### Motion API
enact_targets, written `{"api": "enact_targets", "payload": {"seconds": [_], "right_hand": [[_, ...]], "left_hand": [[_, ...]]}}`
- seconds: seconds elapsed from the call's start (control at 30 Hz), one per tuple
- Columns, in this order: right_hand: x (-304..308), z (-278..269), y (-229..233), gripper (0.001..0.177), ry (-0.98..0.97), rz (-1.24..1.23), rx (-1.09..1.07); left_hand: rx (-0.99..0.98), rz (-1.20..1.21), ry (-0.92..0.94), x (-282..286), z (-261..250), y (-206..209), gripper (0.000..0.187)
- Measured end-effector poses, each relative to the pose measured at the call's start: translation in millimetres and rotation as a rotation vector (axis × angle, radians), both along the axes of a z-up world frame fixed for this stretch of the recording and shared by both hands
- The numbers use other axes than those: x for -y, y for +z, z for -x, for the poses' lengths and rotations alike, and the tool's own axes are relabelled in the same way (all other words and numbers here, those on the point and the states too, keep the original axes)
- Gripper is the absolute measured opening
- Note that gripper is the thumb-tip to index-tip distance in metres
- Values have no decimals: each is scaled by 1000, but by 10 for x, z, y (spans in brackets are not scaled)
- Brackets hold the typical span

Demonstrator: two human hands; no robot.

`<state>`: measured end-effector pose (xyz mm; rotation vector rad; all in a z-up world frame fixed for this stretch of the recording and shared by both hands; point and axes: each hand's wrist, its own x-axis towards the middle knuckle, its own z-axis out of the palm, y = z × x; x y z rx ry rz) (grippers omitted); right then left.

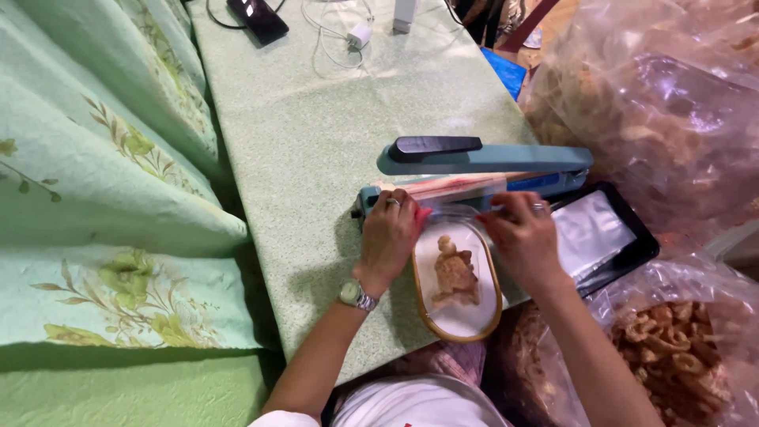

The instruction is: Filling small plastic bags with snacks and sealing them with a heat sealer

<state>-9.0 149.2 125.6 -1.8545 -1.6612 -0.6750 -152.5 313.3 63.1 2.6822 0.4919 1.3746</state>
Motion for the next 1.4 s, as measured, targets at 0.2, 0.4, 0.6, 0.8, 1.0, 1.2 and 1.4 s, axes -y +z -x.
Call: {"api": "enact_targets", "payload": {"seconds": [0.2, 0.4, 0.6, 0.8, 1.0, 1.2, 1.4], "right_hand": [[-457, -215, -479, 8, 14, 7, 288], [-622, -218, -526, 7, -132, 22, 256], [-658, -218, -480, 8, -223, 162, 270], [-621, -259, -603, 9, -228, 172, 281], [-400, -42, -93, 8, -94, 155, 96], [-878, 112, 1019, 22, 162, -242, -367], [-1649, 100, 800, 43, 126, 246, -756]], "left_hand": [[-174, -40, 129, -354, -104, -59, 29], [-133, -17, 205, -611, -296, -306, 35], [-133, 658, -91, -613, -237, 152, 42], [-494, 540, -472, -882, -304, 87, 14], [-343, 1000, -702, -1137, -335, -109, 30], [-850, 1027, -629, -1415, -454, -62, 23], [-991, 1016, -462, -1570, -454, -323, 75]]}}
